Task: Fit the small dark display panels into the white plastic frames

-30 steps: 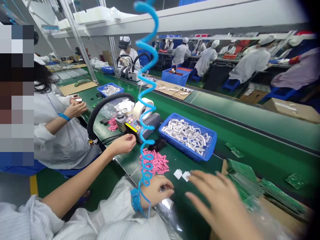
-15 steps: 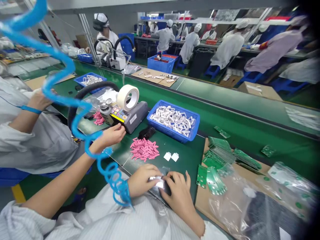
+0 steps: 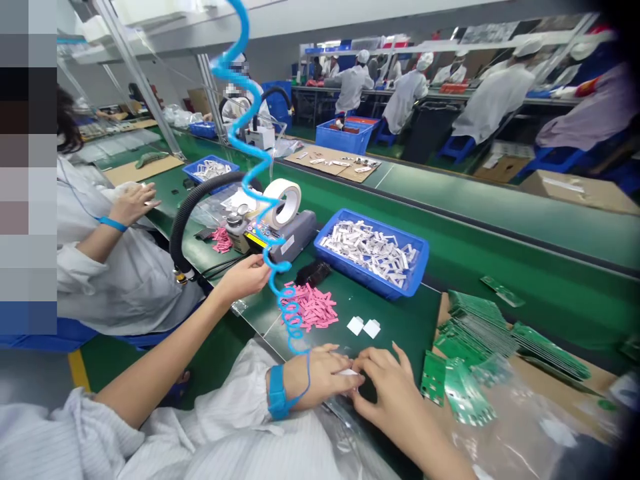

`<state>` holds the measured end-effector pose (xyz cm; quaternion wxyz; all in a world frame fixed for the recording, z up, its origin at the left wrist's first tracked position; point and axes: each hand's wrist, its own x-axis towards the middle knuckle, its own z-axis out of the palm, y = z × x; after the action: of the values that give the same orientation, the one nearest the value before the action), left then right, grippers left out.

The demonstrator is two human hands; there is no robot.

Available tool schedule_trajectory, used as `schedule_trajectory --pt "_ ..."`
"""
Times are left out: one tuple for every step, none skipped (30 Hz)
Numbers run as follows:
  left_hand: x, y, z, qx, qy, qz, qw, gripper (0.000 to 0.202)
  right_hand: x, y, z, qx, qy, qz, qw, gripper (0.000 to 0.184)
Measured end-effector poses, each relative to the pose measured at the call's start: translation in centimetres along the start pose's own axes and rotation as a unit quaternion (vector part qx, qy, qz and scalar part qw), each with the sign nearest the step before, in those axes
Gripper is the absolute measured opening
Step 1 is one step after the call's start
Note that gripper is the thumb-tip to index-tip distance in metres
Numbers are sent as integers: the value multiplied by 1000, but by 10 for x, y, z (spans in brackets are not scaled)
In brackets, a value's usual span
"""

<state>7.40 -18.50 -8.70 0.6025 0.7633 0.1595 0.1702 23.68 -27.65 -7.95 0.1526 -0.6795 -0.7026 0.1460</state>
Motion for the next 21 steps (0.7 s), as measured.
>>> schedule_trajectory --pt "-1 0 1 3 -1 -1 1000 31 2 0 -1 -5 -5 -7 1000 10" --pt "-2 -1 2 13 -2 0 1000 32 3 -1 -2 -7 -11 -15 1000 9" --pt "-4 -3 3 25 -4 2 1000 33 4 -1 -3 -6 -18 -20 1000 9" --pt "-6 -4 4 35 -4 3 999 33 6 -2 -3 -4 -23 -21 999 9" --pt "-8 -4 5 43 -2 4 999 33 7 -2 -4 0 -29 -20 999 9" --pt "-10 -5 6 47 5 3 999 33 8 -3 -4 8 -35 -18 999 9" --pt "-12 -4 7 48 13 0 999 33 9 -3 -5 24 -41 -14 999 9" --pt "-15 -3 8 46 23 -5 999 33 10 -3 -6 51 -50 -12 997 8" --pt "-17 -1 8 39 35 -10 999 32 11 -3 -7 91 -59 -12 994 8" --pt "-19 2 7 26 52 -15 998 30 11 -2 -8 141 -64 -11 988 9" --pt "-22 4 6 1 76 -20 997 28 12 -2 -8 199 -63 -4 978 12" --pt "-25 7 3 -37 107 -26 993 26 12 -3 -8 264 -49 16 963 16" --pt "-28 9 1 -88 145 -33 985 24 13 -5 -8 339 -19 50 939 21" --pt "-32 11 -2 -152 186 -41 970 23 14 -8 -5 427 22 98 898 25" --pt "-36 12 -5 -218 227 -51 948 22 16 -14 -1 529 56 159 832 27" --pt "-40 13 -8 -276 260 -60 923 22 18 -21 4 626 72 223 744 26" --pt "-44 14 -10 -319 281 -67 902 23 21 -32 12 705 66 278 649 24" --pt "-48 14 -11 -346 294 -72 888 26 25 -44 20 766 33 325 554 20" --pt "-53 14 -10 -360 299 -74 881 28 30 -59 31 788 -13 350 506 15" --pt "-57 15 -8 -365 299 -75 878 31 36 -75 42 793 -50 361 488 12" --pt "-61 15 -5 -367 298 -75 878 33 43 -91 54 794 -90 369 476 10"
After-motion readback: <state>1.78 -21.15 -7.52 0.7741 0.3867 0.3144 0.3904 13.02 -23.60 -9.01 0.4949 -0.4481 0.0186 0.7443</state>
